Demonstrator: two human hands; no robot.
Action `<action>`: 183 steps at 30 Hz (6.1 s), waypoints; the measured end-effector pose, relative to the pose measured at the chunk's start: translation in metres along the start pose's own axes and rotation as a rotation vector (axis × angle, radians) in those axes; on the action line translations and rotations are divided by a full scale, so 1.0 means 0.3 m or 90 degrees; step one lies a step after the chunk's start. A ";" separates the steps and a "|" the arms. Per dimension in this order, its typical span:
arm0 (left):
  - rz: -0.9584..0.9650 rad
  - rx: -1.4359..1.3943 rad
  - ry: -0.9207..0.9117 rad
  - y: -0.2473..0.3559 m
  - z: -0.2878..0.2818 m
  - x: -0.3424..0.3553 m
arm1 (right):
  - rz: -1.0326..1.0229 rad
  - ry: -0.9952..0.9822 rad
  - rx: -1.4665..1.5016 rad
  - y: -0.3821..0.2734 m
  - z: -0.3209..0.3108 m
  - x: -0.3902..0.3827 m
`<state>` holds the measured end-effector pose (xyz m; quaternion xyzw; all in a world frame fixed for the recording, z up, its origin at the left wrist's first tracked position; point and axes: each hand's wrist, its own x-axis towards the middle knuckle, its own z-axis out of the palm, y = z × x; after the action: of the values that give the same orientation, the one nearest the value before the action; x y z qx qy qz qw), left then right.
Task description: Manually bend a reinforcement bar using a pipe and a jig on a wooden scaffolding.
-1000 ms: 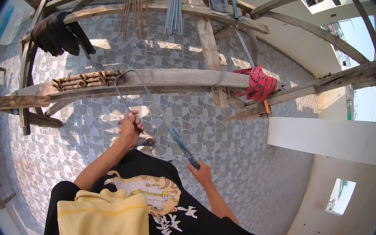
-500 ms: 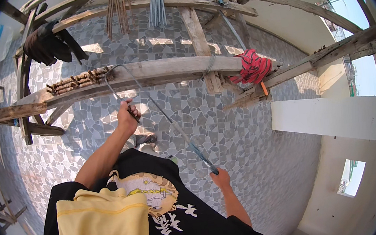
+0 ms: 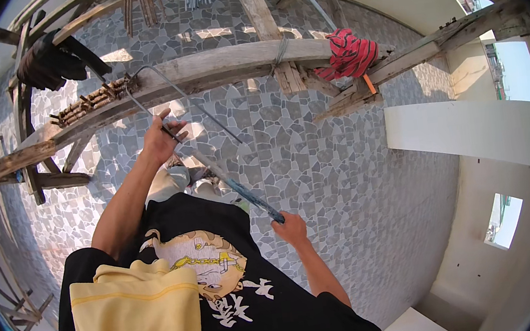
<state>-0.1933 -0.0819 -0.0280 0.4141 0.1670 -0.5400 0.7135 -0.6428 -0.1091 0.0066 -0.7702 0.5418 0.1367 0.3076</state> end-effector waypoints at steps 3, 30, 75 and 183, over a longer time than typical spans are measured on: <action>0.005 0.010 -0.010 -0.001 -0.005 0.004 | -0.007 0.002 0.015 -0.094 -0.003 0.031; -0.081 -0.210 -0.144 0.179 -0.118 0.047 | -0.170 0.009 0.041 -0.748 0.034 0.290; -0.099 -0.339 -0.311 0.145 0.007 0.180 | -0.231 -0.022 0.023 -0.678 -0.114 0.460; -0.257 0.011 -0.190 0.352 -0.402 -0.206 | 0.083 -0.104 0.658 -0.995 0.270 0.197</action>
<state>-0.0945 0.0581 -0.0148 0.2943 0.1345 -0.7282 0.6042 -0.3366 -0.0364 0.0091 -0.4699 0.5594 -0.0698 0.6793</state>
